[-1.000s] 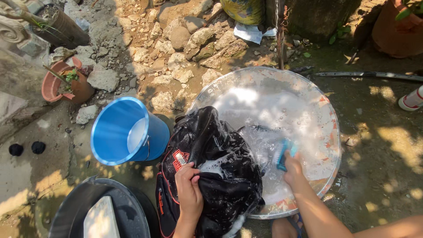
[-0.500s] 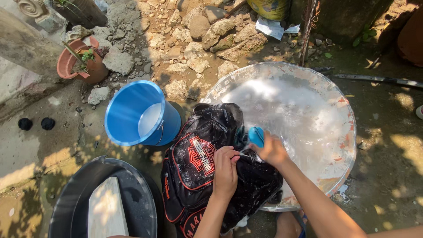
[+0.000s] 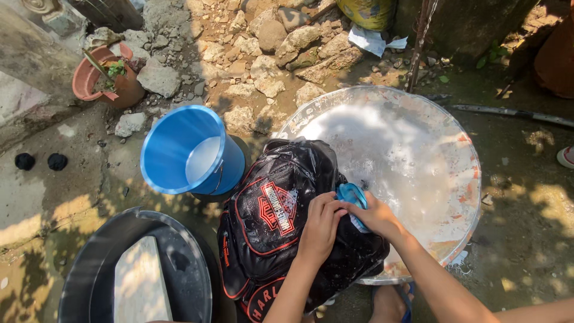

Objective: The person washes a black and red backpack by hand using a brush and soapy water in a basin. They scrub the exterior and interior surfaces before rinsing the bag with water from a tap.

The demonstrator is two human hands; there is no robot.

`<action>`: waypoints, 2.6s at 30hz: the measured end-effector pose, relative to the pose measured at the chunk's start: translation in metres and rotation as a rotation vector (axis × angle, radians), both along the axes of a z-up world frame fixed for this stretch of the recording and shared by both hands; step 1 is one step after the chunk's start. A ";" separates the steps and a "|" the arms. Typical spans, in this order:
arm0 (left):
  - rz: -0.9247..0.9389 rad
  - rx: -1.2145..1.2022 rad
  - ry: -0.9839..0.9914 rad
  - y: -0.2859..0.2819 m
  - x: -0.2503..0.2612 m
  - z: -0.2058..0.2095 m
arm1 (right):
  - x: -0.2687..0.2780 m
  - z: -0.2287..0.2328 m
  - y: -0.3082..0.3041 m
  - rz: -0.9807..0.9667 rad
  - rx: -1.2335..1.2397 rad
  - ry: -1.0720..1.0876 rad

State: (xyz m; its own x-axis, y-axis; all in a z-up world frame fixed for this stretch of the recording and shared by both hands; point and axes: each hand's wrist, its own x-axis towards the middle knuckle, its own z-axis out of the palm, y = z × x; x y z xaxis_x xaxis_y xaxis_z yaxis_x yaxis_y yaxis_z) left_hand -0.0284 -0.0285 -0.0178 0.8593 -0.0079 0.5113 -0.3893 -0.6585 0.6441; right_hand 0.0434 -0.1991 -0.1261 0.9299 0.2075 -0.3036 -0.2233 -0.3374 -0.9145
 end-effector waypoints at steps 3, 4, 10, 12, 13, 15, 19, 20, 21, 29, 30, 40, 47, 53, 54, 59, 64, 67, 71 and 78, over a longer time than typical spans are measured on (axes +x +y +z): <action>-0.200 0.039 0.097 0.002 -0.004 0.005 | 0.010 -0.019 -0.034 -0.020 -0.466 -0.124; -0.056 0.010 0.103 0.014 -0.007 0.003 | 0.008 -0.015 -0.039 -0.161 -0.393 -0.177; 1.109 -0.283 0.512 0.108 -0.085 -0.064 | -0.030 0.073 -0.055 -0.321 0.363 0.323; 1.302 -0.356 0.598 0.126 -0.115 -0.093 | -0.041 0.102 -0.033 -0.296 0.391 0.380; 1.424 -0.463 0.701 0.131 -0.129 -0.108 | -0.050 0.111 -0.019 -0.280 0.390 0.383; 1.549 -0.585 0.797 0.131 -0.152 -0.134 | -0.062 0.122 0.000 -0.137 0.201 0.090; 1.514 -1.539 0.465 0.105 -0.172 -0.148 | -0.082 0.116 0.020 -0.194 -0.131 -0.582; 1.211 -2.045 0.318 0.099 -0.177 -0.145 | -0.078 0.110 0.022 -0.135 -0.176 -0.484; 1.210 -2.047 0.321 0.099 -0.183 -0.139 | -0.079 0.104 0.022 -0.080 -0.225 -0.378; 0.625 -2.098 0.297 0.094 -0.179 -0.058 | -0.071 0.075 0.010 -0.173 -0.353 -0.110; 0.618 -2.100 0.291 0.091 -0.172 -0.039 | -0.070 0.076 0.007 -0.255 -0.275 -0.056; 0.367 -1.147 0.137 0.010 -0.050 0.157 | -0.123 0.089 -0.025 -0.622 0.662 0.124; 0.258 -0.626 0.259 -0.024 0.007 0.195 | -0.117 0.053 0.035 -0.495 0.823 0.707; -0.027 -0.010 -0.127 -0.015 0.060 0.168 | -0.070 0.074 0.095 -0.152 1.113 0.777; -0.069 0.053 -0.075 -0.017 0.066 0.159 | -0.073 0.071 0.087 -0.161 1.114 0.784; -0.297 0.305 -0.166 -0.068 0.037 0.091 | -0.078 0.055 -0.033 -0.967 1.110 0.618; -0.277 0.445 0.012 -0.131 -0.013 0.026 | -0.073 0.084 -0.162 -1.187 1.029 0.297; -0.351 0.521 0.435 -0.139 -0.018 -0.022 | -0.078 0.096 -0.162 -1.170 0.824 0.248; -0.189 0.643 0.294 -0.140 -0.039 -0.091 | -0.102 0.077 -0.134 -1.311 0.490 -0.198; -0.460 0.409 1.093 -0.078 0.051 -0.100 | -0.089 0.020 -0.107 -0.582 -0.700 -0.291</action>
State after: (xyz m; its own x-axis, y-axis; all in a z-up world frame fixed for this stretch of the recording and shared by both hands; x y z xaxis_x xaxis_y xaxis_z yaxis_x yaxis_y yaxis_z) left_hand 0.0225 -0.1061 -0.1175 0.7074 -0.4088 -0.5766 -0.0278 -0.8313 0.5552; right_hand -0.0453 -0.3065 -0.1061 0.8888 -0.4520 0.0756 -0.3241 -0.7367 -0.5935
